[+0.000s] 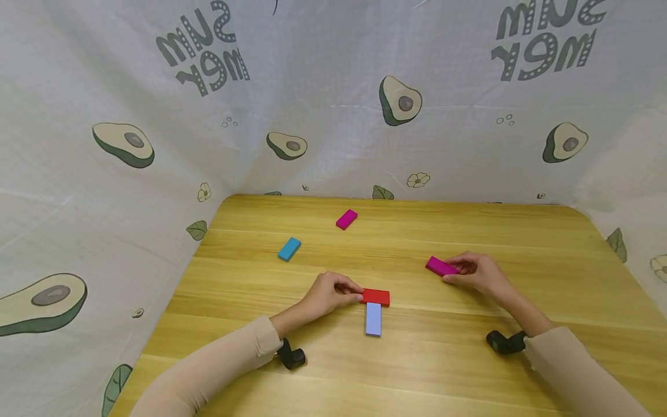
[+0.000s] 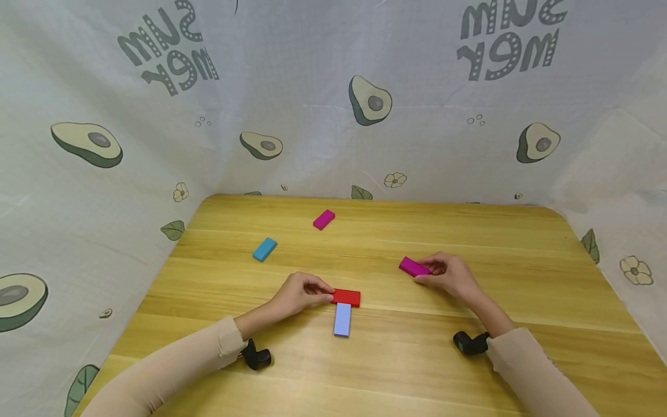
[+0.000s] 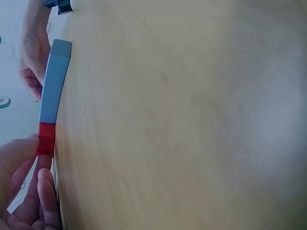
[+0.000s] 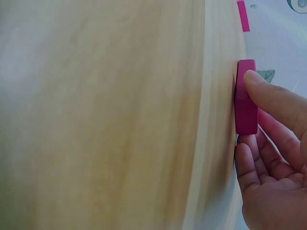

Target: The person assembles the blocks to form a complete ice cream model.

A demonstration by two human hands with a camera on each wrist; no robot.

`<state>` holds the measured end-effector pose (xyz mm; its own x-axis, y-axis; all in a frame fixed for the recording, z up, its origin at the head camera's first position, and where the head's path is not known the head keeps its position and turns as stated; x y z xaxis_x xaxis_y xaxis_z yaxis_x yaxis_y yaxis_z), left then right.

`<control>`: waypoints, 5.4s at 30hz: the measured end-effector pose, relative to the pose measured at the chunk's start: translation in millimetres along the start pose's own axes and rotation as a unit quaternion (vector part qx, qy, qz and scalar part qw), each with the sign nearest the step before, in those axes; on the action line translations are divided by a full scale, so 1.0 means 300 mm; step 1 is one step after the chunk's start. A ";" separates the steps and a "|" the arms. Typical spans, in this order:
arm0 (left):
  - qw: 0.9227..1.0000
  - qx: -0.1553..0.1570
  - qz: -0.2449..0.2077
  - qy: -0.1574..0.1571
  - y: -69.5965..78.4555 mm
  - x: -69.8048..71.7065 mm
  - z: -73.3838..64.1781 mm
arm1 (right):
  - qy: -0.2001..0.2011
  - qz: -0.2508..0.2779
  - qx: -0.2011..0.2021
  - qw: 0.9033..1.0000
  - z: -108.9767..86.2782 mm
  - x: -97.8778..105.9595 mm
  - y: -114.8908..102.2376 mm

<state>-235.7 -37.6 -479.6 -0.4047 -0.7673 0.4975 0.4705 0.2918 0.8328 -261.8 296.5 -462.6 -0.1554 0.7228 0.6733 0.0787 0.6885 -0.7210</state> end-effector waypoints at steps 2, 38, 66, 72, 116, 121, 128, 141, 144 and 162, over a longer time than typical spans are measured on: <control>1.000 0.000 0.000 0.001 -0.001 0.000 0.000 | -0.004 0.001 0.001 1.000 0.002 -0.002 -0.002; 1.000 0.007 -0.011 0.003 -0.003 -0.001 0.002 | -0.029 0.008 0.026 0.999 0.037 -0.064 -0.068; 1.000 0.009 -0.006 0.001 0.006 -0.002 -0.001 | -0.066 0.026 0.047 0.996 0.044 -0.129 -0.130; 1.000 0.015 -0.009 0.002 0.009 -0.003 -0.001 | -0.070 0.021 0.056 0.996 0.049 -0.149 -0.143; 1.000 0.016 -0.007 -0.001 -0.003 0.003 0.009 | -0.094 -0.001 0.073 0.993 0.055 -0.199 -0.201; 1.000 0.014 -0.009 0.000 -0.001 0.005 0.009 | -0.100 0.005 0.084 0.991 0.052 -0.207 -0.212; 1.000 0.019 -0.014 0.000 -0.005 0.003 0.006 | -0.105 0.014 0.085 0.991 0.048 -0.224 -0.213; 0.999 0.028 -0.019 -0.001 -0.002 0.001 0.003 | -0.115 0.011 0.077 0.990 0.044 -0.246 -0.219; 0.999 0.026 -0.021 0.000 0.001 0.002 0.004 | -0.121 0.016 0.078 0.989 0.043 -0.244 -0.221; 1.000 0.022 -0.011 0.000 0.000 -0.002 0.007 | -0.144 0.032 0.091 0.985 0.036 -0.264 -0.239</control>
<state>-237.1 -35.8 -479.2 -0.4149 -0.7733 0.4795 0.4274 0.2996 0.8530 -265.9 189.1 -466.1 -0.4315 0.6991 0.5701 -0.0755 0.6018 -0.7951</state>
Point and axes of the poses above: each hand's wrist, its own z-axis towards the middle knuckle, its own x-axis out of the back of the hand, y = z × x, the point moved 6 cm from there along z, towards the middle knuckle, and after that the axes turned 14 degrees about -x, right-handed, at the moved point
